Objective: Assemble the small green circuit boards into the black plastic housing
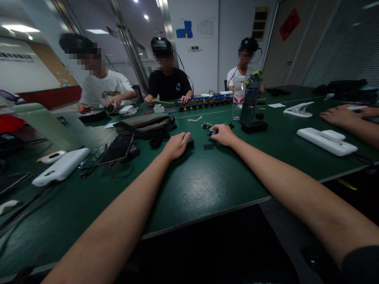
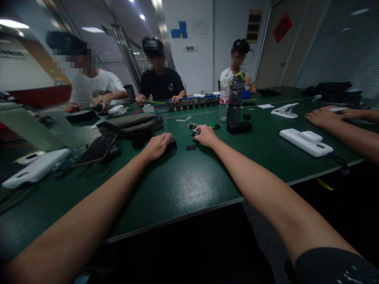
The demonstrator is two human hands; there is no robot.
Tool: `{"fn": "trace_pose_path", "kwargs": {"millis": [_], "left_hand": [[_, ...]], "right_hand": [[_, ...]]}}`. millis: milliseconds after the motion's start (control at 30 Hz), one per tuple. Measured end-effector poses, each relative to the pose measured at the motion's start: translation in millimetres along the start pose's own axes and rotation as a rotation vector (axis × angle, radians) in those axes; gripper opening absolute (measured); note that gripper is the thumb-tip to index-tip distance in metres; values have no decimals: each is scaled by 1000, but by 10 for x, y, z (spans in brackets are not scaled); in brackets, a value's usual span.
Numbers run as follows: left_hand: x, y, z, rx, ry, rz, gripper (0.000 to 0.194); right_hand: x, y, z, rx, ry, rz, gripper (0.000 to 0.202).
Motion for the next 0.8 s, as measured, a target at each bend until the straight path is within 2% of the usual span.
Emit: {"fn": "trace_pose_path", "kwargs": {"millis": [133,400,800], "left_hand": [[24,20,-3,18,-33,16,47],[31,-2,-34,-145,-70,57,41],[75,131,156,96,107,-94,32]], "right_hand": [[-7,-4,1,7,13,14,32],[2,-16,5,7,2,4,32],[-11,-28,-8,-13,6,45,31]]}}
Point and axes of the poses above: each hand's wrist, its own x-axis away from the middle knuckle, its own z-axis out of the back of the hand, y = z × x, the point moved 8 cm from there along -x, towards the middle knuckle, and after that the axes turned 13 degrees about z, right-handed, at the moved point
